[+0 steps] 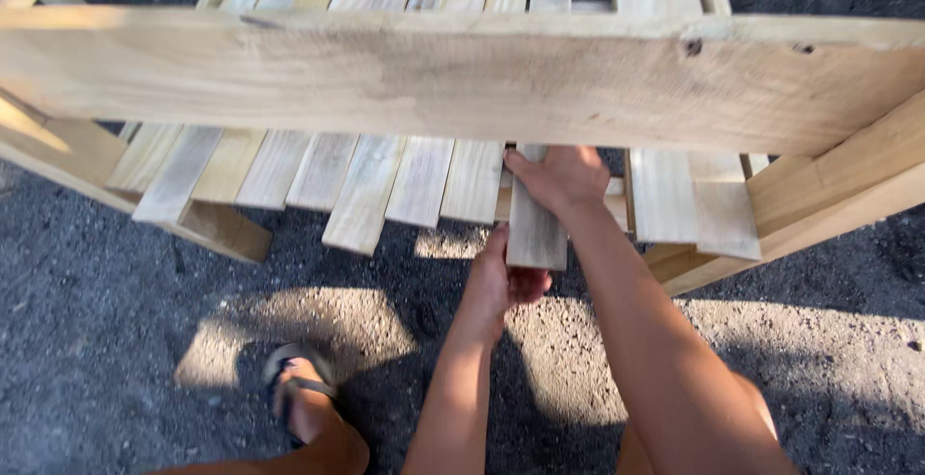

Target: The person assembles slatted wooden furniture frames outdoors. They pick up thin wooden slats, slot them into the frame rails one at a time, press and align the slats flush across the seat surface, and carry loose planks from a pile to the work area.

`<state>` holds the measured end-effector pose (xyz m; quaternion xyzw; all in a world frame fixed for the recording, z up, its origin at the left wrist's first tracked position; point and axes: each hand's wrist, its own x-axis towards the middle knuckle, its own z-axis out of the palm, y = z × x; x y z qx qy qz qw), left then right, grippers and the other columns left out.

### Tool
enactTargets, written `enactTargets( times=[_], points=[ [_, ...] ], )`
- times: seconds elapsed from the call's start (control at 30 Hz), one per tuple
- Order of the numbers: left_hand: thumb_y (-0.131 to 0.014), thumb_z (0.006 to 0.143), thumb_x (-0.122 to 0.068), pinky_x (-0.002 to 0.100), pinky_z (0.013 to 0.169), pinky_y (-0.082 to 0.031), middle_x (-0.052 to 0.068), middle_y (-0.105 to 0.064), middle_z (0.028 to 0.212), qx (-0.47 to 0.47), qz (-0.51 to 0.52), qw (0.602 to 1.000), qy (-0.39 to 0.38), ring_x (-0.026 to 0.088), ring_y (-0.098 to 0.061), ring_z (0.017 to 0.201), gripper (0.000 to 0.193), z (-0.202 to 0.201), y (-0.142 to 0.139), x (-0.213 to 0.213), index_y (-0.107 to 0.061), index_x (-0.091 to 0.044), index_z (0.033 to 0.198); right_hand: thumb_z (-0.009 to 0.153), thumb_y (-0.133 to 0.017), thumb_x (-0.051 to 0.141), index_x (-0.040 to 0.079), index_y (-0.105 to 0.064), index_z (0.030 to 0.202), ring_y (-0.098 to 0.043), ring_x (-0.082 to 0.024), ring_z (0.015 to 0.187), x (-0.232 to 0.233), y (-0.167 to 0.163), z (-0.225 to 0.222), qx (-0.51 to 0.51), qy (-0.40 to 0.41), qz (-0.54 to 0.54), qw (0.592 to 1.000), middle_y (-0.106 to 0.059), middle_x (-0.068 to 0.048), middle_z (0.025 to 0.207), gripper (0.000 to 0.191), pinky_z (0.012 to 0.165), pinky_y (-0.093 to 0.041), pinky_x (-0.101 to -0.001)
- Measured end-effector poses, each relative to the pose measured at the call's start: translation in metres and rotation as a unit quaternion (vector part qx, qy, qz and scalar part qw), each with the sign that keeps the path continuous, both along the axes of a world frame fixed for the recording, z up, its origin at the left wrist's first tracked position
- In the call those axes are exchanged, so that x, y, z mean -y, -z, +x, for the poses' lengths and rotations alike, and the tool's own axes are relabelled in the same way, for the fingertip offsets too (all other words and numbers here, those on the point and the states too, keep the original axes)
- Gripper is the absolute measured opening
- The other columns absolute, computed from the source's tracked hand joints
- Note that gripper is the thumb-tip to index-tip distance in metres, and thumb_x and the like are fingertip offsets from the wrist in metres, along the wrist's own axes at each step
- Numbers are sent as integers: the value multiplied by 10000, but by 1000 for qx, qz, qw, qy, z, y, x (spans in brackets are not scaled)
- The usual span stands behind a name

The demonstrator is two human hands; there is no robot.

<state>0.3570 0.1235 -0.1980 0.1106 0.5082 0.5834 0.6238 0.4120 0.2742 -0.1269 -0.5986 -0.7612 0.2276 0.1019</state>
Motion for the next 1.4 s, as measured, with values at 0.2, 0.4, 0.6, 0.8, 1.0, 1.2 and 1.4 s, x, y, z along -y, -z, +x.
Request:
enactTargets(
  times=[0.2,0.4,0.6,0.8,1.0,1.2,1.4],
  points=[
    [-367,946,-247,580,1026,-548,231,-562,1416,215,172,961,25,380,-615,1256,617,-23,0,-15,-422,7,1506,638,-801,655,127,-675,1300,-638,-311,1215,7,-16,-2,11,5,-5,1000,-696,-155,1247,855,1019,-509,-428],
    [-453,714,-276,519,1015,-558,282,-597,1360,355,304,882,56,387,-660,1238,789,-18,-23,10,-423,65,1425,683,-689,719,171,-704,1314,-600,-291,1294,-2,-21,-2,69,-33,-88,993,-677,-108,1338,836,1080,-471,-406],
    [-526,970,-540,388,695,-622,164,-749,1014,68,55,992,96,252,-764,849,653,-6,-48,-22,-575,9,1321,847,-511,639,197,-640,1402,-550,-292,1350,-28,-10,-3,-46,12,-49,998,-619,-88,1431,721,1123,-425,-413],
    [-588,1017,-361,406,663,-601,142,-765,985,81,62,993,-54,250,-760,813,390,8,-26,-28,-563,-48,1248,981,-437,479,151,-548,1454,-485,-328,1377,-40,-8,-18,49,-66,113,990,-530,-123,1503,586,1142,-366,-433],
    [-602,1056,-306,361,684,-626,166,-786,955,101,119,986,-57,234,-764,776,412,10,-13,-14,-660,58,1239,1037,-418,357,99,-590,1413,-479,-356,1402,-34,8,-10,-69,-106,166,978,-561,-162,1489,487,1177,-345,-445],
    [-612,1006,-347,375,601,-598,136,-780,924,116,87,987,-65,233,-746,725,410,6,-24,-27,-651,-20,1251,1011,-438,420,105,-574,1416,-470,-355,1369,-55,13,-11,-8,-126,155,980,-536,-176,1485,531,1153,-335,-448],
    [-587,983,-402,364,518,-577,150,-789,896,60,21,997,-48,261,-754,706,425,2,-42,-25,-661,-45,1201,1012,-426,431,120,-538,1462,-427,-359,1407,-57,18,-14,20,-134,167,977,-483,-168,1536,558,1157,-303,-487]
  ],
)
